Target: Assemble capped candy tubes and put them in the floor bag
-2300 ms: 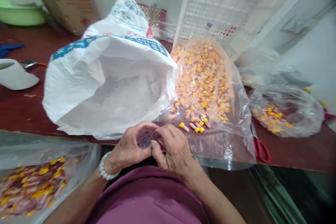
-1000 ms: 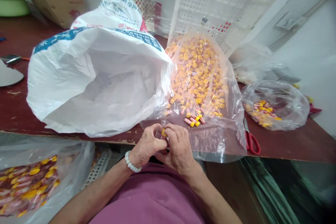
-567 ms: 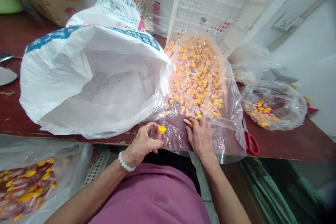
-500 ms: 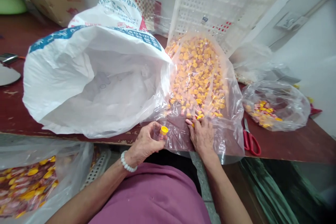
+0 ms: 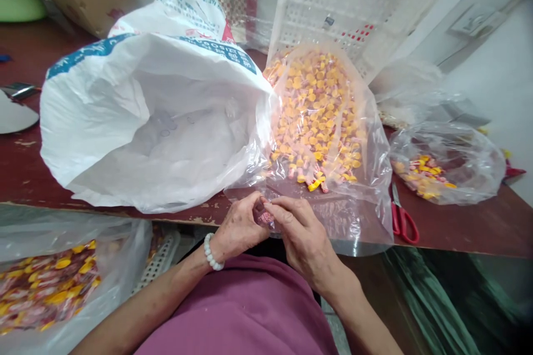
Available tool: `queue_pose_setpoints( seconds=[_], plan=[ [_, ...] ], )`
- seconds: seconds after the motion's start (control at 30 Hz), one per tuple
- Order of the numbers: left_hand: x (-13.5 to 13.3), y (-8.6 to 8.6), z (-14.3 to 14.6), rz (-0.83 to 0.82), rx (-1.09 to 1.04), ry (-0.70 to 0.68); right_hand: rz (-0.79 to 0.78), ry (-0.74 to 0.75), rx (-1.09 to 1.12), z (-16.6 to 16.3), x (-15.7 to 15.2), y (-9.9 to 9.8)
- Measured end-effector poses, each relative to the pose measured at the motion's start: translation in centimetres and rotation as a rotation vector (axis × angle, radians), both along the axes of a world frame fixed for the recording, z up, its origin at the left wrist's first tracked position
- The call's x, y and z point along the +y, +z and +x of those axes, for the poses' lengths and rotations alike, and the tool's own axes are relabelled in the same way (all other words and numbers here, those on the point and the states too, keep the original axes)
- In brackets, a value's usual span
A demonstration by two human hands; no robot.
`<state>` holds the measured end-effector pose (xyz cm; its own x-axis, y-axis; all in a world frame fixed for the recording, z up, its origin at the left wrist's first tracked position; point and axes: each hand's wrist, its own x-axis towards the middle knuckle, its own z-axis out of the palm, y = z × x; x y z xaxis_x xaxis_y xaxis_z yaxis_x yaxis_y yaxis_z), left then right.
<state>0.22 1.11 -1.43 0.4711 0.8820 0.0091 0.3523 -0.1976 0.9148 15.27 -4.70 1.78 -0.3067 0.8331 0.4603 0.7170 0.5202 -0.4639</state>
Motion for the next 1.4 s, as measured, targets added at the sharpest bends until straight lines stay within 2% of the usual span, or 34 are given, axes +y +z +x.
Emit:
queue_pose_setpoints(
  seconds=[0.07,0.23,0.33,0.47,0.6,0.67,0.77,0.87,1.0,1.1,1.2,1.3,1.4],
  plan=[
    [0.0,0.2,0.0,-0.051,-0.036,0.001,0.011,-0.001,0.01,0.0,0.0,0.0],
    [0.1,0.6,0.0,-0.216,-0.069,0.019,0.019,-0.17,0.002,-0.4,0.0,-1.1],
    [0.0,0.4,0.2,-0.285,-0.169,-0.022,0.015,-0.163,-0.063,-1.5,0.1,-2.6],
    [-0.1,-0.3,0.5,-0.334,-0.22,0.039,0.049,-0.179,-0.008,-3.0,0.4,-3.9],
    [0.4,-0.7,0.0,-0.423,-0.206,0.088,-0.087,-0.142,0.035,-1.5,1.3,-3.9],
    [0.8,-0.8,-0.4,-0.468,-0.208,0.136,-0.093,-0.275,0.018,0.6,2.1,-4.3],
    [1.1,-0.9,-0.6,-0.504,-0.222,0.168,-0.058,-0.632,-0.125,4.4,3.7,-5.7],
    [0.9,-1.1,-0.4,-0.469,-0.222,0.147,-0.075,-0.76,-0.186,7.1,5.1,-7.2],
    [0.7,-1.6,0.0,-0.265,-0.157,0.118,-0.087,-0.726,-0.14,7.6,4.9,-7.2],
    [0.6,-1.7,-0.1,-0.086,-0.041,0.104,-0.112,-0.611,0.018,5.8,3.1,-5.4],
    [0.2,-1.3,-0.1,0.029,0.029,0.059,-0.124,-0.395,0.269,3.3,1.2,-2.7],
    [-0.2,-0.7,0.1,0.062,0.067,-0.027,-0.073,-0.243,0.243,1.5,0.5,-0.7],
    [-0.5,-0.4,0.2,0.085,0.08,-0.08,-0.064,-0.151,0.182,1.0,0.7,0.0]
  ],
)
